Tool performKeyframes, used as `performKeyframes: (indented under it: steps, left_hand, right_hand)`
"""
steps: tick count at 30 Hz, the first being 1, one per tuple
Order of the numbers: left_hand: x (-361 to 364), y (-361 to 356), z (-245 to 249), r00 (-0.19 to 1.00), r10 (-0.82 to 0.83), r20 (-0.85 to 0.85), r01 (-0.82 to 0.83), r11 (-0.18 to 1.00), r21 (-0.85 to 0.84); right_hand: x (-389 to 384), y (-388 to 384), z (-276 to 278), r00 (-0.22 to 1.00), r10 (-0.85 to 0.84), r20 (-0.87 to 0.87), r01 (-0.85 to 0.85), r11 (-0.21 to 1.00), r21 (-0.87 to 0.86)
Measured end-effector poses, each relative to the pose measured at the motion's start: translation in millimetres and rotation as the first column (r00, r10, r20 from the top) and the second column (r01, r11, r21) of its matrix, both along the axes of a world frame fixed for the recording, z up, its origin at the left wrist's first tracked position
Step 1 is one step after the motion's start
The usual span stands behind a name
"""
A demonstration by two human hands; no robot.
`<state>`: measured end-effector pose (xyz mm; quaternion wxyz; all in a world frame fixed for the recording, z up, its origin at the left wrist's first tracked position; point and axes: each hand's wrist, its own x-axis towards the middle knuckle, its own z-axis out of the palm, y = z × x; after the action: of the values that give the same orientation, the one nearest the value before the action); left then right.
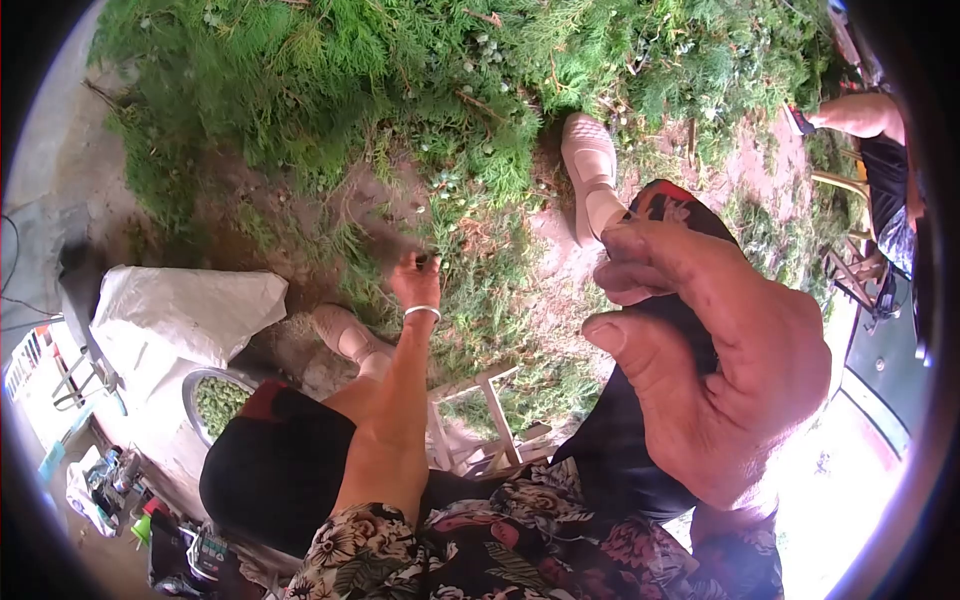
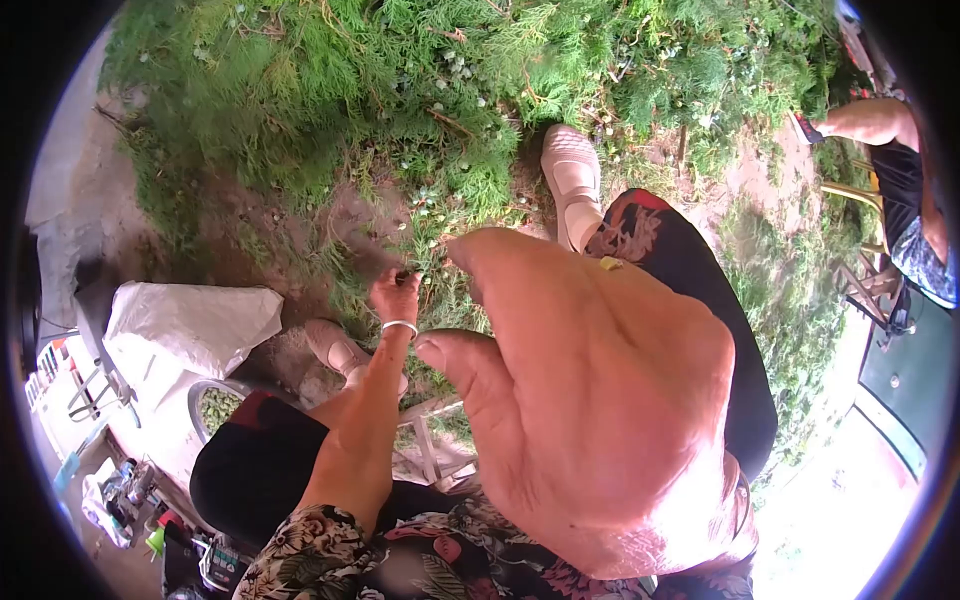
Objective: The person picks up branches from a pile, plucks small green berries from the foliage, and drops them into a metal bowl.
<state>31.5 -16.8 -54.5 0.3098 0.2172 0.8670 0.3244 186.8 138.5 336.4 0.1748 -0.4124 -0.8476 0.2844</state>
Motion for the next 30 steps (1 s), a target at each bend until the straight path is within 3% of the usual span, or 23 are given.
performKeyframes:
  steps: [5,9,11,14,16,18,19,20,23,24,30]
  left_hand:
    - [6,7,-19,0.994,-0.101,-0.029,0.097,0.988,-0.124]
    - [10,3,-16,0.982,-0.182,-0.047,0.178,0.981,-0.073]
    - [20,2,0,0.903,-0.341,-0.263,0.337,0.94,-0.061]
    - [28,2,-3,0.887,-0.375,-0.27,0.364,0.927,-0.09]
    - [23,1,-12,0.902,-0.334,-0.275,0.346,0.938,-0.005]
    - [14,-2,-26,0.979,-0.184,0.086,0.18,0.983,0.047]
    - [9,5,-4,0.863,0.033,0.504,-0.101,0.989,0.11]
    - [3,7,11,0.867,0.031,0.497,-0.1,0.989,0.113]
    - [-18,15,67,0.55,0.234,0.801,-0.289,0.954,-0.081]
    - [-23,17,79,0.558,0.228,0.798,-0.292,0.954,-0.069]
    - [-43,35,156,0.407,-0.069,0.911,-0.141,0.98,0.137]
  right_hand:
    - [-5,2,1,0.998,-0.002,0.056,0.003,1.0,-0.012]
    - [-7,1,1,0.998,0.007,0.06,-0.006,1.0,-0.012]
    - [-7,-1,-1,1.0,-0.006,0.03,0.006,1.0,-0.013]
    - [-4,-2,-7,1.0,0.016,-0.009,-0.015,0.999,0.039]
    - [-3,0,-7,1.0,0.03,-0.001,-0.03,0.999,0.031]
    - [-4,2,-3,0.999,0.043,0.0,-0.043,0.999,0.031]
    - [-6,3,1,0.999,0.037,0.034,-0.037,0.999,-0.01]
    - [-7,3,4,0.997,0.032,0.066,-0.029,0.998,-0.051]
    - [-7,3,4,0.999,0.024,0.032,-0.021,0.994,-0.108]
    - [-7,2,2,0.999,0.026,0.021,-0.024,0.995,-0.098]
    - [-11,1,-3,0.996,0.054,0.076,-0.039,0.982,-0.186]
